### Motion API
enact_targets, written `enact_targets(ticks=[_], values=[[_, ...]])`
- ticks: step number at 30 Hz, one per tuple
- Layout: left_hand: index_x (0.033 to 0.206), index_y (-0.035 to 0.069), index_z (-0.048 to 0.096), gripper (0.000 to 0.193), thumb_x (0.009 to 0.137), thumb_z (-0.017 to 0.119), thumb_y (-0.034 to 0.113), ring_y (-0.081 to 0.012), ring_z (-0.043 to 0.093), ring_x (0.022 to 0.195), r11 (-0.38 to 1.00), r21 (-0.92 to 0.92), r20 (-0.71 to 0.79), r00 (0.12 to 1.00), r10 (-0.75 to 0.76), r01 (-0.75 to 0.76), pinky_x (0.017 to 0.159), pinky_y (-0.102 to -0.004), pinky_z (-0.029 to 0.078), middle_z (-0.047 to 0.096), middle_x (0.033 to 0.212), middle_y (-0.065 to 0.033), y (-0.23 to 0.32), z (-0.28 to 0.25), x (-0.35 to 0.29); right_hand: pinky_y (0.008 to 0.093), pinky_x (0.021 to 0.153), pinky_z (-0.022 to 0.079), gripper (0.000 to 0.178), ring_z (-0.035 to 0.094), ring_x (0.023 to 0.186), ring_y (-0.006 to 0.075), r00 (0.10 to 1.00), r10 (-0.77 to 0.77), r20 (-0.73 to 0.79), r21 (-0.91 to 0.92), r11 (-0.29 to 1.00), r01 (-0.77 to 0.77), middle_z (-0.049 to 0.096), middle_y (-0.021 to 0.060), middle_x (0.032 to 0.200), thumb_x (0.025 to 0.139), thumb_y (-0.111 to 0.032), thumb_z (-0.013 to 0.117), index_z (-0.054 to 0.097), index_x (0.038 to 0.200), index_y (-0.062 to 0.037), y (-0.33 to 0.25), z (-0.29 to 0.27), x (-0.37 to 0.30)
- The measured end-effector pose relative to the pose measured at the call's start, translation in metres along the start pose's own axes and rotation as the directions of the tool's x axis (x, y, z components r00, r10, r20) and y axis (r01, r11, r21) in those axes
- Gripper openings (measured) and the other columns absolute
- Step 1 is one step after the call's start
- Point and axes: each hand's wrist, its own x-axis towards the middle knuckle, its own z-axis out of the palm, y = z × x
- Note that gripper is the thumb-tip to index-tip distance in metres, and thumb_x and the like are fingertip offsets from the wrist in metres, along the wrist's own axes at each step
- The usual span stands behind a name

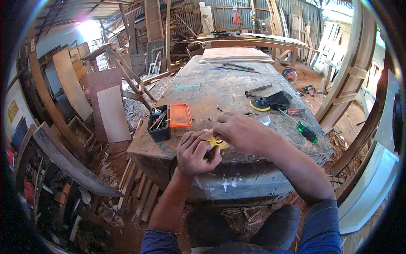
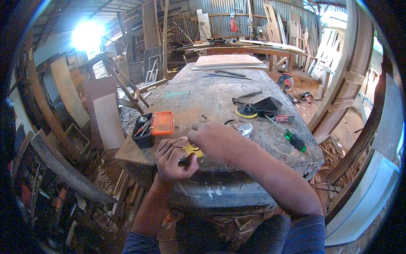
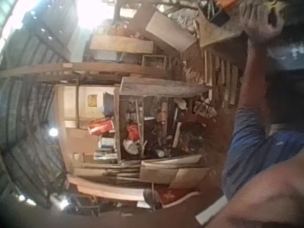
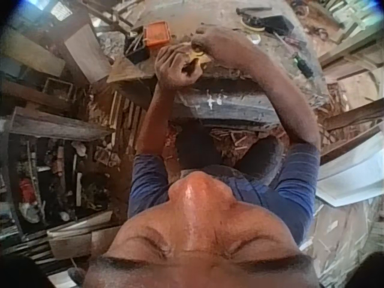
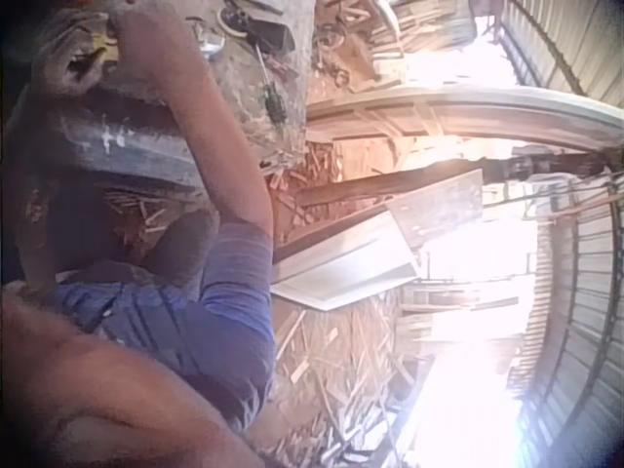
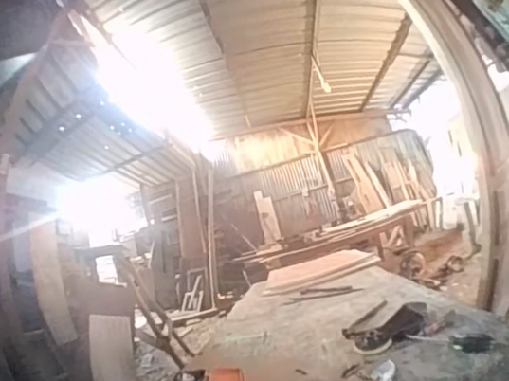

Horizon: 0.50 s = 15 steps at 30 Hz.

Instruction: The person assembles an angle grinder by placing internal components into the tool body, tightening screws using a screwdriver, and attaching the gear head assembly by hand.

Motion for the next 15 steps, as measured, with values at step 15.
enact_targets(ticks=[15], values=[[0.084, 0.009, 0.059, 0.025, 0.08, 0.083, 0.014, -0.0307, 0.079, 0.108, 1.0, 0.0, 0.01, 1.0, -0.016, 0.016, 0.091, -0.045, 0.059, 0.08, 0.116, -0.0154, 0.001, -0.002, 0.002, 0.0507, 0.094, 0.058, 0.019, 0.073, 0.107, 0.0417, 0.995, 0.013, -0.097, 0.149, 0.989, 0.001, 0.071, 0.0194, 0.112, 0.095, -0.009, 0.069, 0.076, 0.11, -0.0013, 0.003, 0.005, -0.016]])
